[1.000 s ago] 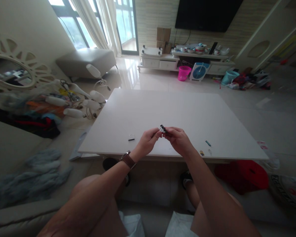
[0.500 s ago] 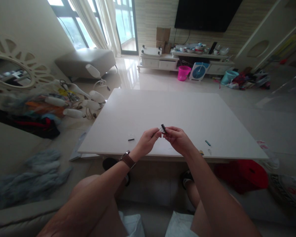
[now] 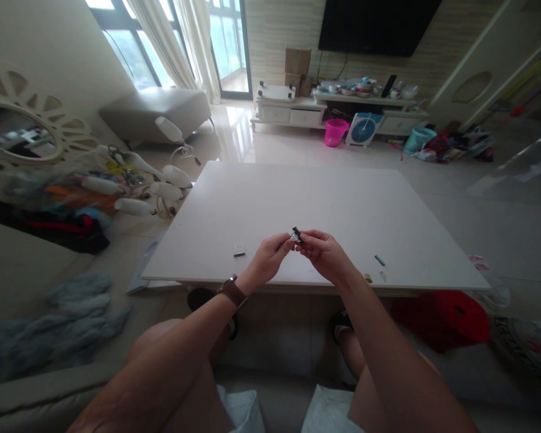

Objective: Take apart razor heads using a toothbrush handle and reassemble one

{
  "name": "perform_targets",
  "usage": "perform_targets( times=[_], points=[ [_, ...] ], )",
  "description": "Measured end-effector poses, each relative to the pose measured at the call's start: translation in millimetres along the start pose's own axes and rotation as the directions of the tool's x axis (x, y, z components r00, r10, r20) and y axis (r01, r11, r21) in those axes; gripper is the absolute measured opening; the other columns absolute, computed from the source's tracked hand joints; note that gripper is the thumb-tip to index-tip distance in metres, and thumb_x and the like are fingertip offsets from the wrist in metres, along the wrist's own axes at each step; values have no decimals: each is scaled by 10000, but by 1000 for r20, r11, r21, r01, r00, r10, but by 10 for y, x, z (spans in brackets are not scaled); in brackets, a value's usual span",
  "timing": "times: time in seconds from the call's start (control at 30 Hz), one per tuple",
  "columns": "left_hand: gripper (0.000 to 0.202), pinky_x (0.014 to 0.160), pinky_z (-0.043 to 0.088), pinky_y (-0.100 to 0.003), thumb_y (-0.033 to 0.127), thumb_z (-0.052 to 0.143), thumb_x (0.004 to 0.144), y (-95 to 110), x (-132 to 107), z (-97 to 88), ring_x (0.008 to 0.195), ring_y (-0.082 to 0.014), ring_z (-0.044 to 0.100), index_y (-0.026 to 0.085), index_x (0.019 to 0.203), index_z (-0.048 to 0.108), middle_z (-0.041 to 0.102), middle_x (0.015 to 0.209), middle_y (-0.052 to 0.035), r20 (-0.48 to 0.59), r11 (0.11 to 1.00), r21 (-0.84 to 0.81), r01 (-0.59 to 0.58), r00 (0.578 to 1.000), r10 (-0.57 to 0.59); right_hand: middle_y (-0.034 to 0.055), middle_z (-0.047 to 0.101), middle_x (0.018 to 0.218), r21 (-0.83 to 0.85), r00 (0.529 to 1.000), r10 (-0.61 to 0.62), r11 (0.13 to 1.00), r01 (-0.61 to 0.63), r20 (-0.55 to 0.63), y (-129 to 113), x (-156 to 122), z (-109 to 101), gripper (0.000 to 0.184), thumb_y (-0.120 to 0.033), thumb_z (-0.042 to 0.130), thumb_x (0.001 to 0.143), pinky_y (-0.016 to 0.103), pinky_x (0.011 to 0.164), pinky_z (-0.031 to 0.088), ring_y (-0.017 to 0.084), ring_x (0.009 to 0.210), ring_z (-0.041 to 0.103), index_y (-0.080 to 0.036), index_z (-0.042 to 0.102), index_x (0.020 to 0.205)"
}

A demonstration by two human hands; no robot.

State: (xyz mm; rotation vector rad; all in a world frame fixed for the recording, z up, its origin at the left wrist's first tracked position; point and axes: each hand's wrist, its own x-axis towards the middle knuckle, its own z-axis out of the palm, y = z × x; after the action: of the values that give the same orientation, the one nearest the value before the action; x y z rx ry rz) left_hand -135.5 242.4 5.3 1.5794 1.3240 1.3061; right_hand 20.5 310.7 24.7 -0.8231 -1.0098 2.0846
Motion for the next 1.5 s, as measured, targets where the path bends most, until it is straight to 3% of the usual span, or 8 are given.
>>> perform_targets(
  times=[0.37,0.63,1.17,1.5],
  points=[
    [363,664,348,-242,441,401,1006,-20,-14,-25,684,-111,428,169,798,521,508,722,19,35,988,149,-41,999,37,38,739,778,-46,1000,14,999,-13,16,-33,-12,-24,243,-301,905,612,205,610,503,98,639,650,-152,765,744],
    [355,650,346,-249,426,347,1023,10,-22,-34,675,-122,445,174,860,538,554,749,1,47,961,268,-59,998,49,58,749,792,-40,999,-2,999,3,32,-36,-22,-13,210,-297,860,649,207,634,523,112,660,667,-141,773,759],
    [354,632,322,-248,417,347,1028,35,-29,-29,645,-115,439,180,830,521,570,744,2,28,946,318,-69,998,63,50,756,824,-40,999,20,999,-19,35,-45,-23,-43,216,-282,886,641,203,641,539,114,682,682,-155,774,774],
    [271,612,306,-276,346,356,1026,13,-35,-44,658,-161,538,196,877,525,630,767,-40,77,827,549,-116,993,89,38,745,796,-122,999,-24,992,30,48,-44,-33,-47,234,-299,923,592,266,708,567,119,686,657,-168,759,696]
  ],
)
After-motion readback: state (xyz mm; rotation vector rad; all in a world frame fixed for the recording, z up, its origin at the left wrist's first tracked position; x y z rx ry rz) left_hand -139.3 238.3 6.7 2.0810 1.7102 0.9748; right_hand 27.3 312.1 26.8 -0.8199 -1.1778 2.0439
